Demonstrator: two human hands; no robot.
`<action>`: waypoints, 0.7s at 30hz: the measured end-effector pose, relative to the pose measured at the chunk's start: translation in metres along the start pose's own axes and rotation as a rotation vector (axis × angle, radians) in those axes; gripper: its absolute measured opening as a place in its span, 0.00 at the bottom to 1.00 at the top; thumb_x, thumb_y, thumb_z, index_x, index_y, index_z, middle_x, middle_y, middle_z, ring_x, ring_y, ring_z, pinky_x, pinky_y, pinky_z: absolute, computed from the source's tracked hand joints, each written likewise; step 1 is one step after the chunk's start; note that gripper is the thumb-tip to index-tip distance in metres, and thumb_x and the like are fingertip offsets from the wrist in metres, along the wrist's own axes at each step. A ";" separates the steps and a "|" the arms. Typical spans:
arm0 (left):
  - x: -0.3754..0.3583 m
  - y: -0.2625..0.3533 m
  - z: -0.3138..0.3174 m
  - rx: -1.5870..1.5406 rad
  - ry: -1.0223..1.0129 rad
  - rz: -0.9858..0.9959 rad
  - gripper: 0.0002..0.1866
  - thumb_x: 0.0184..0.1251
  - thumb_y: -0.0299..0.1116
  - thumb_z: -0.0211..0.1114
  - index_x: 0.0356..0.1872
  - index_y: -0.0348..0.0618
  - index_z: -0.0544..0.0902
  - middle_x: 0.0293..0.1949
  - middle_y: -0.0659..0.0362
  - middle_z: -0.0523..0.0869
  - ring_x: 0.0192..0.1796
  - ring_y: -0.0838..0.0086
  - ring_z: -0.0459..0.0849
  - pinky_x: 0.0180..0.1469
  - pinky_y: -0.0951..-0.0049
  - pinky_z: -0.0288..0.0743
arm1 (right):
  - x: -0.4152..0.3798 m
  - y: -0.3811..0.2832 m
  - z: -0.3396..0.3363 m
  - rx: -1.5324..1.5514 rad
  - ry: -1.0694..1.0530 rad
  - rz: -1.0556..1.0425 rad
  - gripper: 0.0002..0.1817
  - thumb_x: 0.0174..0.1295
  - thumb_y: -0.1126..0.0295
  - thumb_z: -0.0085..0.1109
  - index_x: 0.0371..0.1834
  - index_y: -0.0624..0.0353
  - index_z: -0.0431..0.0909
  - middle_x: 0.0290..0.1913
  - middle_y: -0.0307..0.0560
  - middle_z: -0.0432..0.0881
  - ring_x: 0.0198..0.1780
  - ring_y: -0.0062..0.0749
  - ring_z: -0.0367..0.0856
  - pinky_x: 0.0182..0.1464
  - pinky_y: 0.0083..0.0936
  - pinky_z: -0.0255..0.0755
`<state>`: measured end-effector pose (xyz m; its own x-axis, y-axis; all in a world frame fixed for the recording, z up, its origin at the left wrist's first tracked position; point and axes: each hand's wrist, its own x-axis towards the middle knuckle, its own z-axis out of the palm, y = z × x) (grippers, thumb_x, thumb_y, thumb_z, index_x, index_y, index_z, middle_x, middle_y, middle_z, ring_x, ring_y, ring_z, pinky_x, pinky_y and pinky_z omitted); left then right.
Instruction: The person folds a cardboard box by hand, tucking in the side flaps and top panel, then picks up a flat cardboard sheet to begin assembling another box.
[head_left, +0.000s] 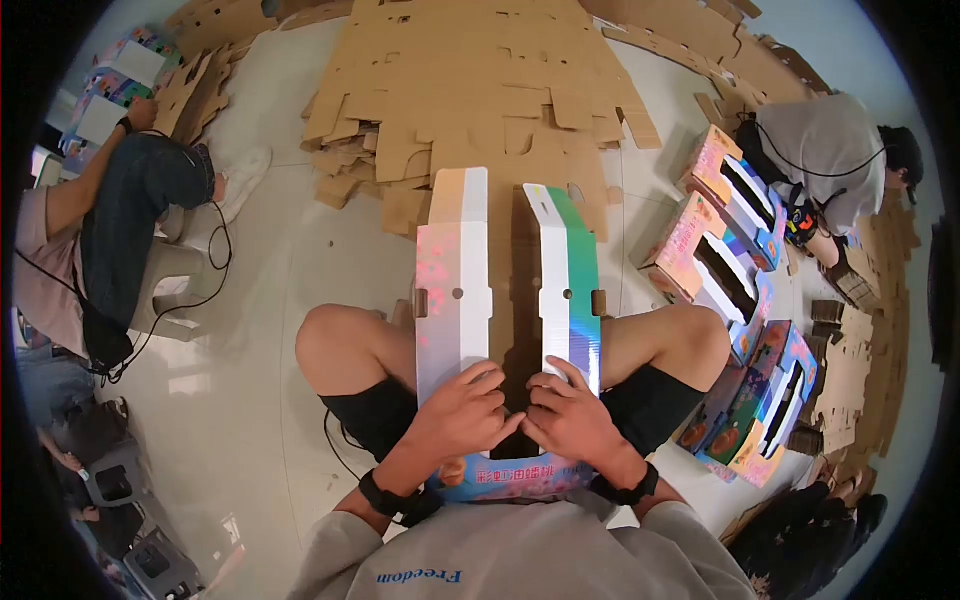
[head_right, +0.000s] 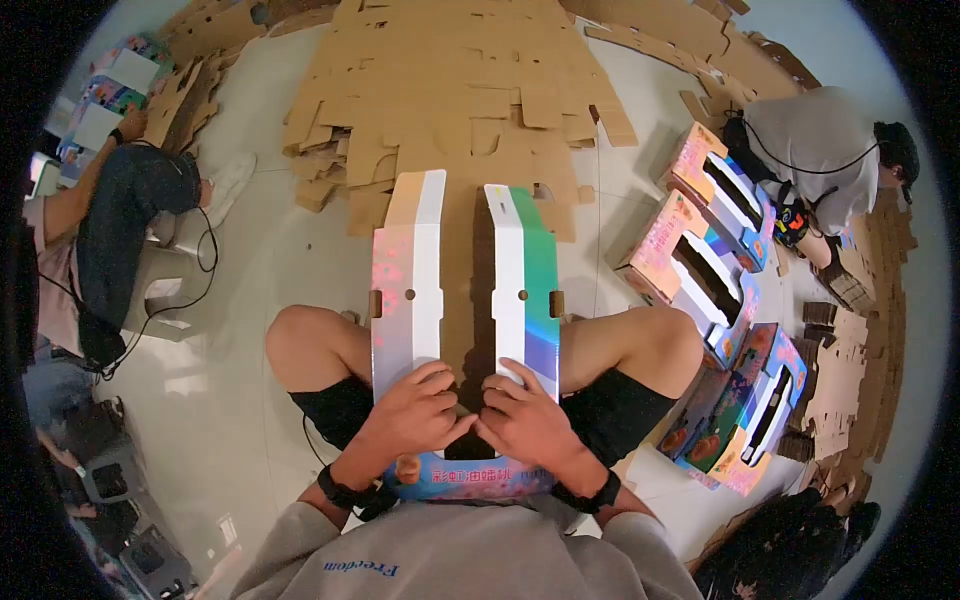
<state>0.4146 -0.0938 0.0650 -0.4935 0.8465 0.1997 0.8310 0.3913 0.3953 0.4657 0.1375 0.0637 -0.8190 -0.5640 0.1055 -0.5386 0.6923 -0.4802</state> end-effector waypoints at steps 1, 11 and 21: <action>0.000 0.001 0.006 0.009 0.015 0.009 0.19 0.68 0.40 0.72 0.17 0.42 0.89 0.20 0.62 0.83 0.46 0.67 0.84 0.72 0.62 0.73 | 0.000 0.002 -0.004 0.126 -0.013 0.019 0.08 0.63 0.64 0.75 0.30 0.55 0.88 0.43 0.42 0.85 0.60 0.37 0.84 0.82 0.48 0.63; 0.002 -0.005 0.013 -0.045 0.119 0.012 0.17 0.70 0.39 0.73 0.22 0.42 0.89 0.27 0.61 0.84 0.47 0.63 0.83 0.62 0.64 0.76 | 0.116 0.099 -0.061 -0.133 0.356 0.245 0.28 0.64 0.57 0.77 0.64 0.56 0.83 0.68 0.62 0.78 0.69 0.60 0.77 0.69 0.48 0.77; 0.071 -0.090 -0.017 -0.026 0.296 -0.505 0.30 0.68 0.40 0.76 0.70 0.47 0.80 0.70 0.43 0.72 0.76 0.43 0.70 0.79 0.42 0.65 | 0.130 0.145 -0.036 -0.022 0.202 0.463 0.39 0.65 0.50 0.75 0.76 0.57 0.77 0.77 0.65 0.73 0.75 0.65 0.74 0.76 0.50 0.71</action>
<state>0.3002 -0.0756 0.0590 -0.8804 0.4194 0.2214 0.4698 0.7075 0.5279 0.2739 0.1809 0.0390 -0.9936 -0.0989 0.0538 -0.1125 0.8598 -0.4982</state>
